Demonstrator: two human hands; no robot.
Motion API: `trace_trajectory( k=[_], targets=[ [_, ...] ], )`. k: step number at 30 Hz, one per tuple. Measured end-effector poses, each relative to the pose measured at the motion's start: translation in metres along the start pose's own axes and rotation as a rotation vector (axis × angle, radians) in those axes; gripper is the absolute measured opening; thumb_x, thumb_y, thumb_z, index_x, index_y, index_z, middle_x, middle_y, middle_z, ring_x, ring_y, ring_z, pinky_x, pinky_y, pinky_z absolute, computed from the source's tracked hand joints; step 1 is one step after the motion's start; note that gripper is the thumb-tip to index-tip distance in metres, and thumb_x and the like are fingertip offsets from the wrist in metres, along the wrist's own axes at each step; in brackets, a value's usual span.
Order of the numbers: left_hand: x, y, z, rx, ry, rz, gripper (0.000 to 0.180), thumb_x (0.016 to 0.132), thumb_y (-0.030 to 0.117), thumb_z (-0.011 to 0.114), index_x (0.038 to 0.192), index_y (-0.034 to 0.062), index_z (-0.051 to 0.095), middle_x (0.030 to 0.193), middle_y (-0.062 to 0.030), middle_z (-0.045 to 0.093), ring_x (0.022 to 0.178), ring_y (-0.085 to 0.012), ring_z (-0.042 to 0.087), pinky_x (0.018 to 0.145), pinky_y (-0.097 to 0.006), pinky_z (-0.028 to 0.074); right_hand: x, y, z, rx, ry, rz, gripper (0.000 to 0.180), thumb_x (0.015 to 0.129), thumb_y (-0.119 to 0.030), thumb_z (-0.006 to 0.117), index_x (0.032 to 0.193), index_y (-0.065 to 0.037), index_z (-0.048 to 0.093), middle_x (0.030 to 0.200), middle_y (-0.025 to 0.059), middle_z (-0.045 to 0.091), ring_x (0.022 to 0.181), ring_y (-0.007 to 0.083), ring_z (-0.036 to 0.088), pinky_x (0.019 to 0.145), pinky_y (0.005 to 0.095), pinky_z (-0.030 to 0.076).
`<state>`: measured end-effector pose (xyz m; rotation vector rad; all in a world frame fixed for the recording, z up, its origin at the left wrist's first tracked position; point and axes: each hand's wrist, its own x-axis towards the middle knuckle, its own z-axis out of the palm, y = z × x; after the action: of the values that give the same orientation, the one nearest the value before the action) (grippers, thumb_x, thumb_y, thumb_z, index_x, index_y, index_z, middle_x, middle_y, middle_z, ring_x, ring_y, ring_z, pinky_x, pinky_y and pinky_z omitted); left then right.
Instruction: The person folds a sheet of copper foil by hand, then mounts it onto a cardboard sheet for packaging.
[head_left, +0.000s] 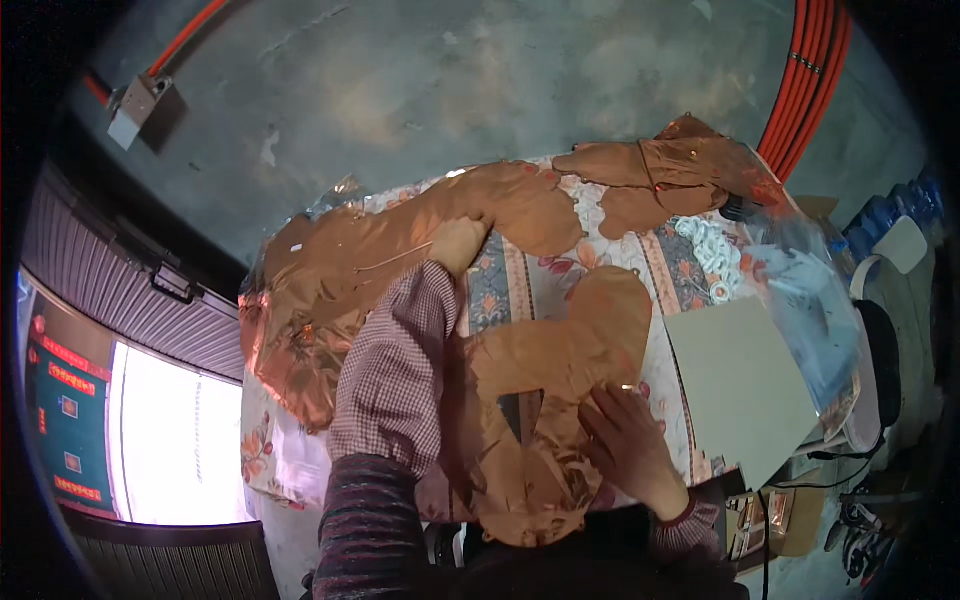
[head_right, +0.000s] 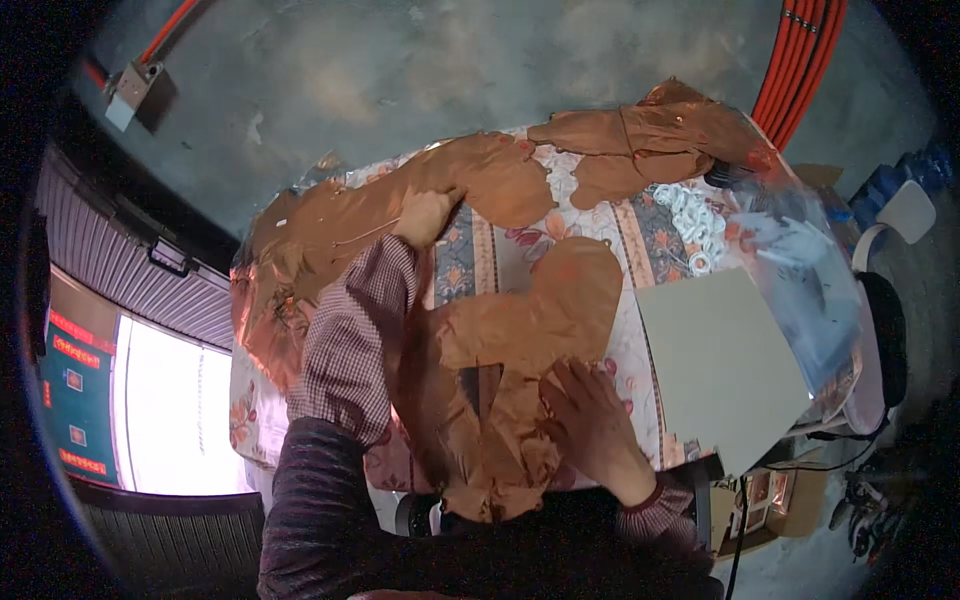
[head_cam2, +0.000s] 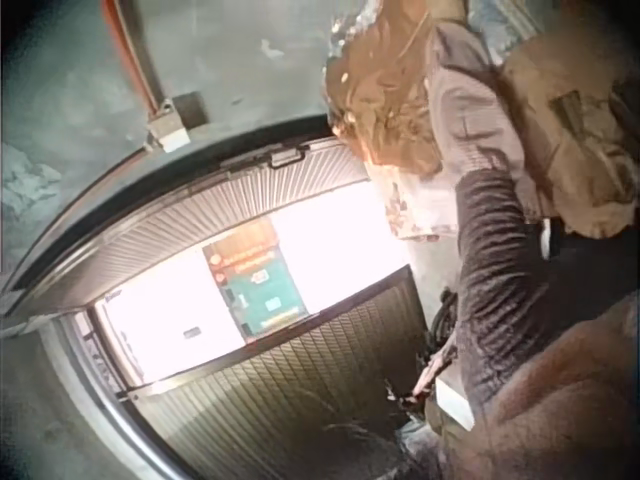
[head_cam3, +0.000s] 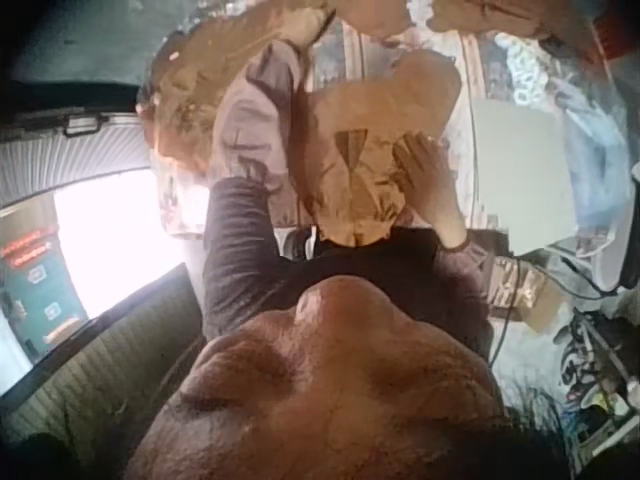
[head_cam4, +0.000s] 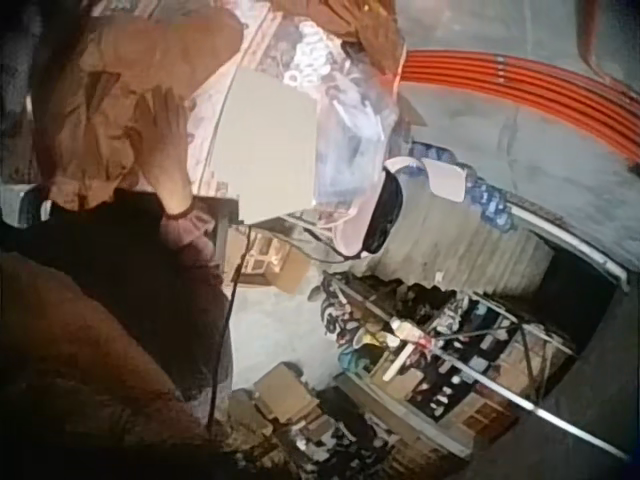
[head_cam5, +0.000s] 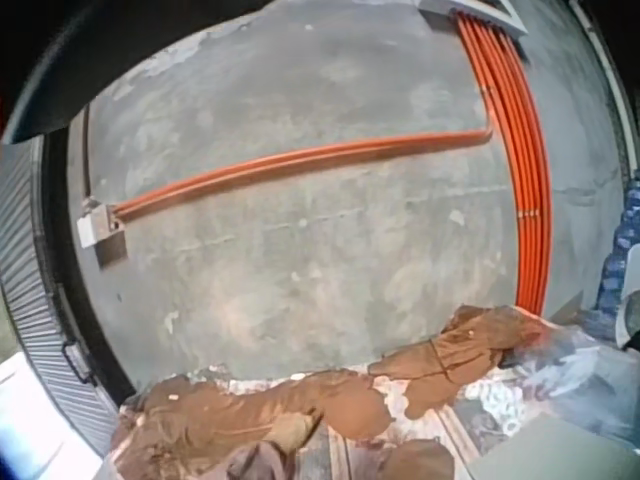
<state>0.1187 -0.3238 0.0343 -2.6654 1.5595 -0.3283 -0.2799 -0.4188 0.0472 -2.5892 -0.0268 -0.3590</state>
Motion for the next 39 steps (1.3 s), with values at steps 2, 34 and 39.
trace_trajectory(
  k=[2, 34, 39],
  targets=[
    [0.014, -0.014, 0.013, 0.026, 0.073, 0.013, 0.035, 0.083, 0.007, 0.049, 0.117, 0.0085, 0.055, 0.102, -0.0168, 0.064, 0.085, -0.0331, 0.066, 0.069, -0.042, 0.053, 0.004, -0.002, -0.006, 0.021, -0.019, 0.017, 0.048, 0.076, -0.017, 0.07, 0.12, -0.004, 0.057, 0.131, 0.0184, 0.049, 0.124, 0.0371, 0.043, 0.104, 0.0489, 0.033],
    [0.02, -0.044, 0.008, -0.221, 0.265, -0.229, 0.025, 0.085, 0.029, 0.06, 0.092, 0.0052, 0.064, 0.083, -0.0204, 0.064, 0.078, -0.0394, 0.062, 0.07, -0.047, 0.05, 0.006, 0.003, -0.008, 0.046, -0.099, 0.053, 0.046, 0.077, -0.019, 0.072, 0.117, -0.003, 0.058, 0.132, 0.0195, 0.049, 0.126, 0.0372, 0.042, 0.104, 0.0496, 0.032],
    [-0.009, -0.05, 0.01, -0.007, 0.389, -0.224, 0.036, 0.076, 0.018, 0.068, 0.109, 0.0073, 0.058, 0.105, -0.0134, 0.058, 0.095, -0.0327, 0.057, 0.08, -0.044, 0.047, 0.008, 0.0, -0.008, 0.044, -0.097, 0.051, 0.044, 0.078, -0.019, 0.072, 0.117, -0.003, 0.059, 0.13, 0.0192, 0.05, 0.125, 0.0369, 0.043, 0.104, 0.0493, 0.032]
  ],
)
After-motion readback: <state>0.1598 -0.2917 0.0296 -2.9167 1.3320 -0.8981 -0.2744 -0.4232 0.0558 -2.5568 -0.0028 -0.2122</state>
